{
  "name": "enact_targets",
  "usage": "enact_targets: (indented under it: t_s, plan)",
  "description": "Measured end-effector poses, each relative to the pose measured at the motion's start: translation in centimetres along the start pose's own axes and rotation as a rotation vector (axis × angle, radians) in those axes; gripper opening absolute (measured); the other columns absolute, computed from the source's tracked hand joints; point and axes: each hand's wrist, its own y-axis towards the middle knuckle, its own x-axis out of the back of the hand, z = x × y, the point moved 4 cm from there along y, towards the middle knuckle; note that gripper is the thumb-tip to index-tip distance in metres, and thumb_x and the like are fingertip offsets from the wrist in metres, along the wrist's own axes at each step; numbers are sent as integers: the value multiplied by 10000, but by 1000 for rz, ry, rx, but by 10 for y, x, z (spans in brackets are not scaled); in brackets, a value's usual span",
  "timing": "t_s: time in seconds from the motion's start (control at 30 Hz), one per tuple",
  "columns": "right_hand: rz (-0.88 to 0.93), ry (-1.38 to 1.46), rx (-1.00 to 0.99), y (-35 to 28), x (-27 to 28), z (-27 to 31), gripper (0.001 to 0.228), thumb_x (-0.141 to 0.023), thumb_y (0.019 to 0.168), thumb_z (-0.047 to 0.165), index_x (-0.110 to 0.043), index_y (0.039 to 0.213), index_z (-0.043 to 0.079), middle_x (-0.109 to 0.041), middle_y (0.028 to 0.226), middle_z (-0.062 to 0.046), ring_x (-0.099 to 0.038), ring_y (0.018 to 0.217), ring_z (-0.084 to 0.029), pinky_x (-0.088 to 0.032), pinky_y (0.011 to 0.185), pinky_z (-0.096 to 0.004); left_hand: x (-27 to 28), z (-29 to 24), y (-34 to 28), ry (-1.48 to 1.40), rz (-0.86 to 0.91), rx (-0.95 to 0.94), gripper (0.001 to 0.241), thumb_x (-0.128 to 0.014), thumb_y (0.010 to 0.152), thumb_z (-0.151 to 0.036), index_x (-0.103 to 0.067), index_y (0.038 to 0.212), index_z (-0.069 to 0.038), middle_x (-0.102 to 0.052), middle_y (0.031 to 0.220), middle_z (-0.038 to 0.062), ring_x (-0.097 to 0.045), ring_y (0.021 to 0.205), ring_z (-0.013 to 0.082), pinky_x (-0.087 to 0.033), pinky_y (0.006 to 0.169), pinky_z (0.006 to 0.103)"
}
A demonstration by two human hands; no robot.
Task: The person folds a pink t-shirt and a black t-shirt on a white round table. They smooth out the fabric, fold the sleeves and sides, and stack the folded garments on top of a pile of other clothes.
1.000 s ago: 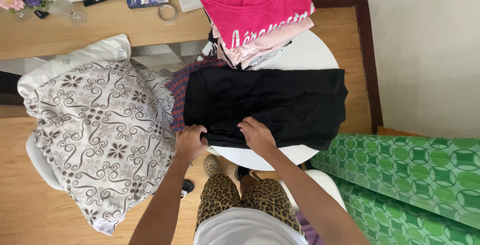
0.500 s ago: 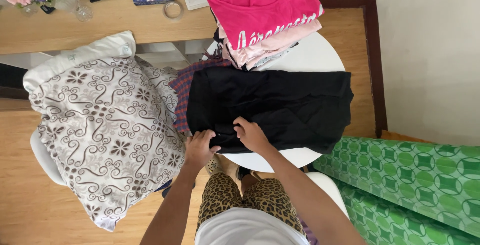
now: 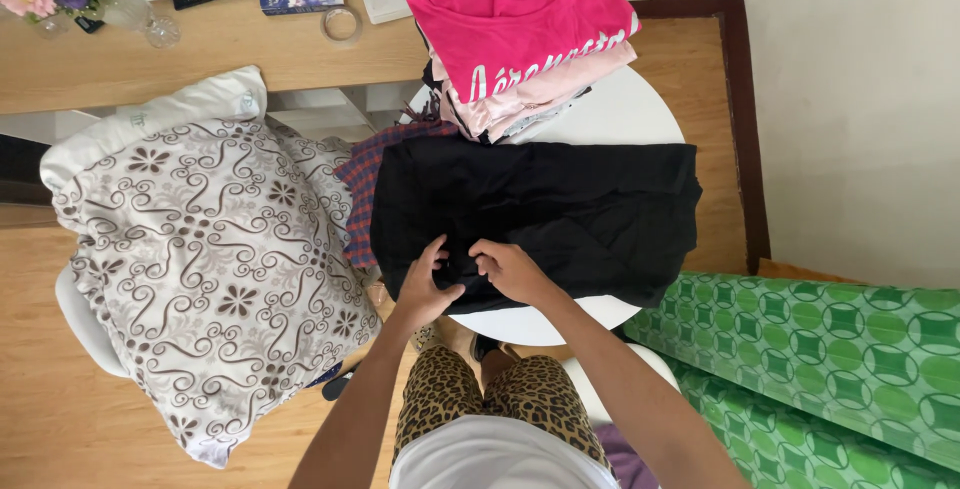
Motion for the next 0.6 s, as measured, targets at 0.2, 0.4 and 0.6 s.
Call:
enact_targets:
  t_s: [0.2,0.4,0.6]
  plan:
    - [25,17,0,-15,-2,10,175,-570,1013,72,-667,1154,38,-715,839,-110,-685,732,-187,-548,664,-332,-10,-1,3,74,78,64,697,-865,761,-260,-553,1375,-153,-582,1300,126,-493,1288,303,-430,1065,447]
    - [-29,2,-43,-42,13,39,329,-554,968,28,-591,1291,80,-691,920,-98,-654,748,-201,-540,679,-338,-3,22,-3,-93,-5,86,352,-790,834,-286,-672,1047,-32,-681,1014,140,-690,893,262,-538,800,374]
    - [-195,-426,119,-74,18,-30,400,-601,910,31,-607,1297,134,-674,1168,-87,-662,971,-253,-534,868,-401,3,5,-30,165,-364,118,458,-721,914,-280,-541,1292,-95,-618,1167,155,-617,979,289,-495,871,444]
